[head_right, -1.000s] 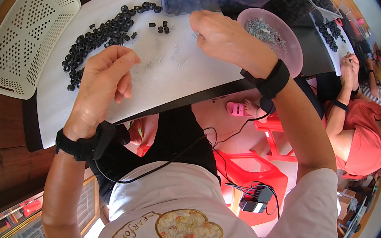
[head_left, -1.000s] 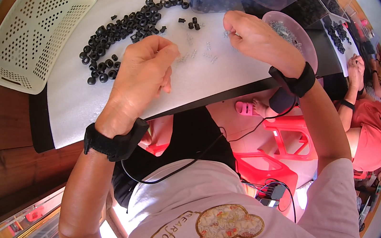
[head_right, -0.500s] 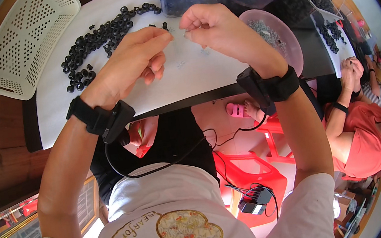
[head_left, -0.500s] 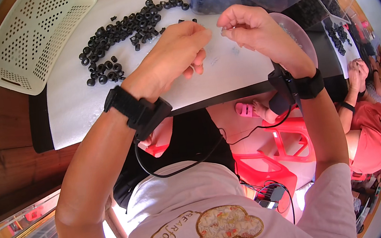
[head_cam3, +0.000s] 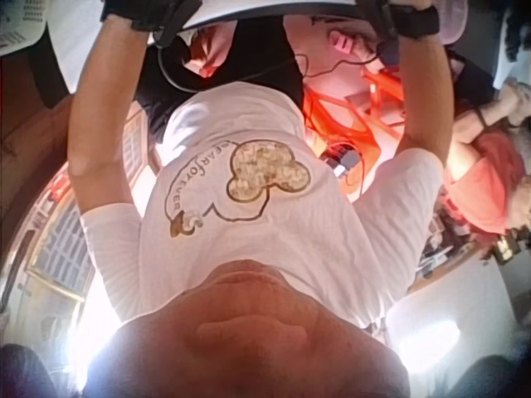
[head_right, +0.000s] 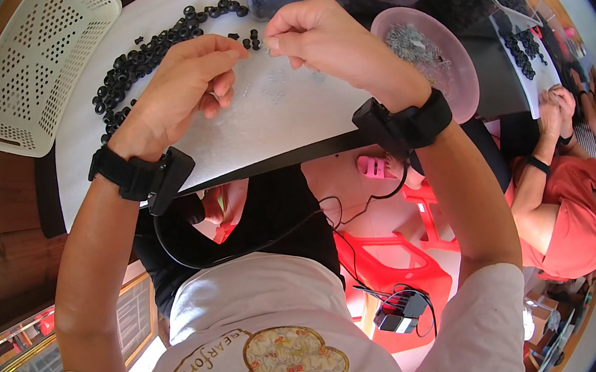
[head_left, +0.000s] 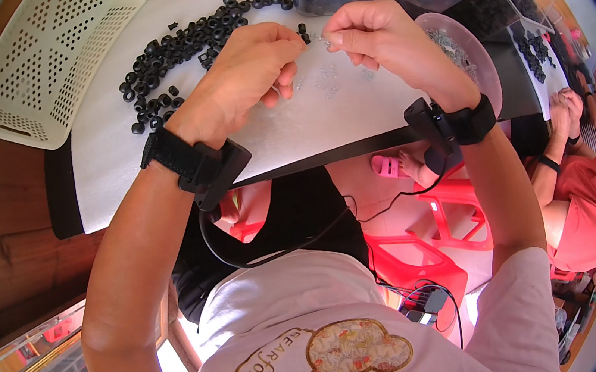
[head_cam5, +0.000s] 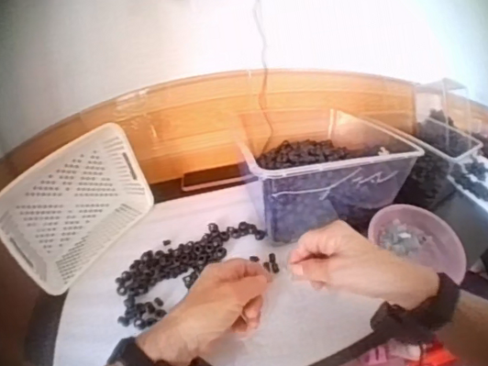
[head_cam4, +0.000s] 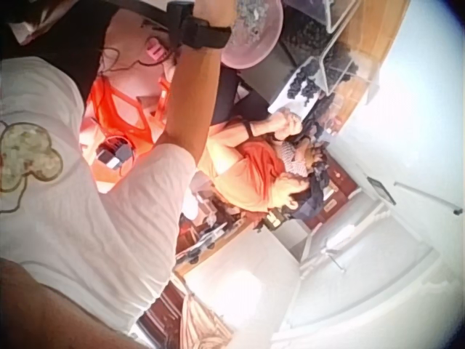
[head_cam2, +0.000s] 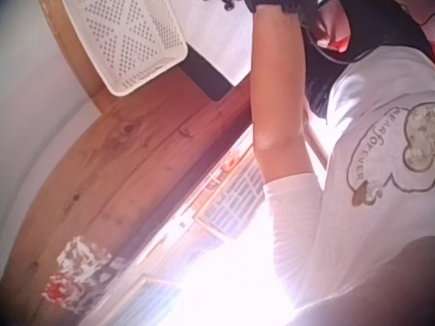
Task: The recorder is assembling small black plastic components by hand at a workstation.
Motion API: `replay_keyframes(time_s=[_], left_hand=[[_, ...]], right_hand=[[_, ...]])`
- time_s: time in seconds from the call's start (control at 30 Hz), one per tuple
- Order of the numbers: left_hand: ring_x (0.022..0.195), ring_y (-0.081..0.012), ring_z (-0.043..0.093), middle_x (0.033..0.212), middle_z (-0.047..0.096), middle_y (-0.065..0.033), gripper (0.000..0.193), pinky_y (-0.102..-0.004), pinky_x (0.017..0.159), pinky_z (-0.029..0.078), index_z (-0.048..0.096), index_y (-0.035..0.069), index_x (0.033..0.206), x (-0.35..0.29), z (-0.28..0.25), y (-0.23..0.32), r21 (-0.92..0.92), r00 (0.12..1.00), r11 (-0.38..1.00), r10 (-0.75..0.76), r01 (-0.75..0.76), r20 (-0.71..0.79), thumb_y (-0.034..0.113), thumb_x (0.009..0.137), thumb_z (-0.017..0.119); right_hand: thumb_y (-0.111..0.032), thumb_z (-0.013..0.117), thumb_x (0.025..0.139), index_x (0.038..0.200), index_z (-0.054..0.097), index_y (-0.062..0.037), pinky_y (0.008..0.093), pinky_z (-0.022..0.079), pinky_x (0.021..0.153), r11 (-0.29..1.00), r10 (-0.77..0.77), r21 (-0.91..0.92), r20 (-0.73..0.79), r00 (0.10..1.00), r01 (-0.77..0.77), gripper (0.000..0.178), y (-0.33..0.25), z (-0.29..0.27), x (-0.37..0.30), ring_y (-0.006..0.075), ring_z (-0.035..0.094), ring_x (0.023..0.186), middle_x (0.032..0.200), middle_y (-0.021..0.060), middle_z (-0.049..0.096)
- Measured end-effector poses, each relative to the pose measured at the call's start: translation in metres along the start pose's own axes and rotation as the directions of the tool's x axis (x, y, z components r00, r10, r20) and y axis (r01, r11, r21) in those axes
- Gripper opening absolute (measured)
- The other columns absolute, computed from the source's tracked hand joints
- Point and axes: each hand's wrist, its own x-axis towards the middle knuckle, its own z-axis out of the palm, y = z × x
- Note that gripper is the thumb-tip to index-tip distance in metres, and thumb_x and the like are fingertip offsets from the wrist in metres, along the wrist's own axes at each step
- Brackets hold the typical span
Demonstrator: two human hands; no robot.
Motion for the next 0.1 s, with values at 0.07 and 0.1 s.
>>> replay_keyframes(time_s=[0.07, 0.1], left_hand=[[0.055, -0.0090, 0.052, 0.061, 0.051, 0.0014, 0.025, -0.0220, 0.044, 0.036, 0.060, 0.003, 0.107, -0.0034, -0.0022, -0.0007, 0.000, 1.000, 1.000, -0.021, 0.021, -0.002, 0.022, 0.091, 0.055], [0.055, -0.0090, 0.052, 0.061, 0.051, 0.0013, 0.026, -0.0216, 0.045, 0.036, 0.060, 0.003, 0.107, -0.0049, -0.0001, -0.0004, -0.005, 1.000, 1.000, -0.029, 0.029, -0.003, 0.023, 0.091, 0.055]], right_hand=[[-0.018, 0.062, 0.090, 0.095, 0.065, -0.0014, 0.0192, 0.036, 0.047, 0.992, 0.050, 0.115, -0.020, 0.999, -0.047, 0.017, -0.0008, 0.0059, 0.0027, 0.0036, 0.048, 0.057, 0.073, -0.0005, 0.060], [-0.019, 0.062, 0.091, 0.097, 0.066, -0.0020, 0.0198, 0.037, 0.048, 0.991, 0.048, 0.122, -0.005, 0.999, -0.047, 0.018, -0.0006, 0.0058, 0.0034, 0.0047, 0.048, 0.058, 0.075, 0.0002, 0.062]])
